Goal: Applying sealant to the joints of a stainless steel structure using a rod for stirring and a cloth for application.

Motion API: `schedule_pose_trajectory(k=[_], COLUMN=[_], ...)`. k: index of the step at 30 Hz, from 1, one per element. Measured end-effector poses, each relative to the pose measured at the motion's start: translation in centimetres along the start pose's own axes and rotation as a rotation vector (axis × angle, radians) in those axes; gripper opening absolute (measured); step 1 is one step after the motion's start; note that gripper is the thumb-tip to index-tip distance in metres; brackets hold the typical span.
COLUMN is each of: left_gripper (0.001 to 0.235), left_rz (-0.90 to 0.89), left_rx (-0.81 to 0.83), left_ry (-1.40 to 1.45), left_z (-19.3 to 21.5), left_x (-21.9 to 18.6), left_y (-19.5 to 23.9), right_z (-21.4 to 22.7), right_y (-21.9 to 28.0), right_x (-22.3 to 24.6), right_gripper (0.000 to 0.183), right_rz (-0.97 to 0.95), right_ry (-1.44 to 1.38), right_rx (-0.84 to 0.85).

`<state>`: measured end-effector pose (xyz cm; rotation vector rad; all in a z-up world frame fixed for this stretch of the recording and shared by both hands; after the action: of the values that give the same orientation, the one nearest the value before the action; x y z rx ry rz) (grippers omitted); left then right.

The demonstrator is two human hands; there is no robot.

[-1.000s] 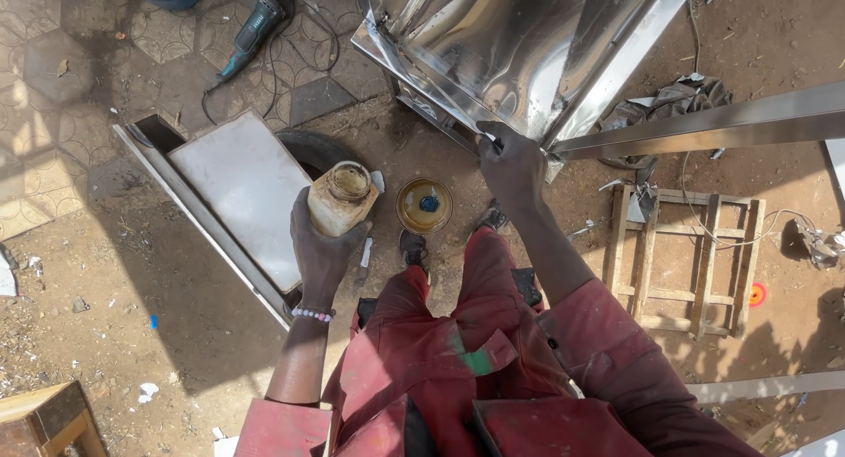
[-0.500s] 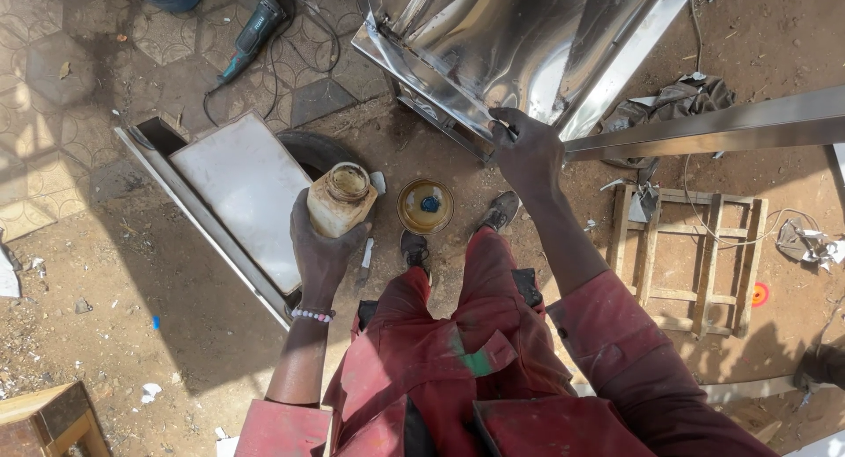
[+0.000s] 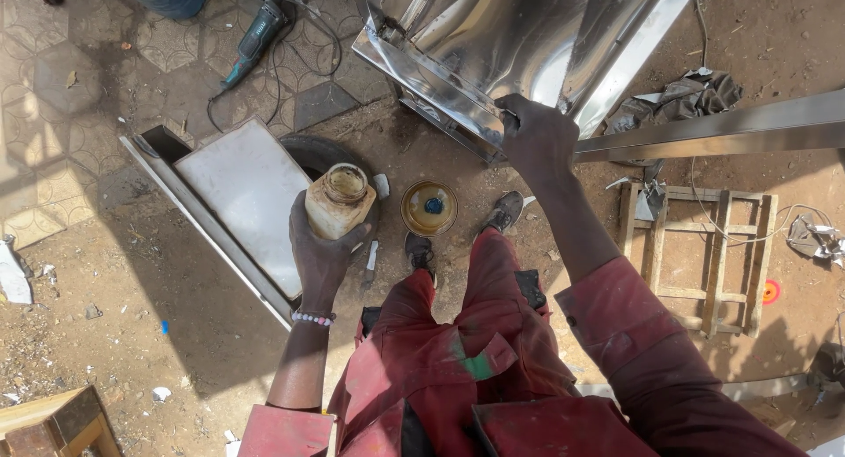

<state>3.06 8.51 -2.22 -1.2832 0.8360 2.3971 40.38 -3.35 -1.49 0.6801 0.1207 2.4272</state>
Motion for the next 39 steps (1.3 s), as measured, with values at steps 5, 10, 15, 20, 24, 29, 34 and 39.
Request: schedule_pose_trajectory(k=[5,10,15,20,24,29,34,39], left_gripper=[0.105,0.096,0.095,0.095,0.094,0.091,0.093,0.094], left_rz=[0.002,0.034,0.04,0.04,0.078,0.048,0.075,0.051], left_rx=[0.01,-0.028,-0.022,-0.036,-0.028,-0.036,-0.018,-0.024], left_ry=[-0.007,-0.086,-0.082,-0.051,-0.068,-0.043,-0.085,-0.05], left_z=[-0.2,0.4,0.5,0.7,0.5,0.8,0.2,-0.2], left_x=[0.1,-0.4,-0.6,-0.3,-0.2,-0.6,-1.0,-0.7], left_y=[-0.1,-0.1,0.0,0.3,0.1,-0.1,-0.2,0.0], right_z=[1.7,5.3,5.8,5.4,4.8,4.3,3.4,5.3], right_y=[-3.0,-4.8,-7.3,-7.4,-6.8,-5.9,-6.1,-2.7], right_x=[1.5,2.6,2.1,0.5,0.7,0.0,-0.3,-0.2], right_gripper=[0.019,0.031,0.04,0.037,0.029,0.027,0.024,0.026], right_rz=[0.16,0.385,0.398,0.294,0.306,0.276,0.21,0.097], right_ry=[0.275,0.545,0.566,0.512,0.342,0.316,0.21,0.093], right_rx=[0.017,-0.14,-0.066,0.008,0.003,-0.039,0.028,0.055])
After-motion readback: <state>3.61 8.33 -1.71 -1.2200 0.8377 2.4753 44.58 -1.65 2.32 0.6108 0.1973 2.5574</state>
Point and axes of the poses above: each hand's wrist, its own y-axis away from the middle knuckle, its own z-axis out of the back of the hand, x = y × z, the point moved 9 cm from there along -y, towards the middle knuckle, and after that the axes turned 15 degrees about x, right-handed, at the moved point
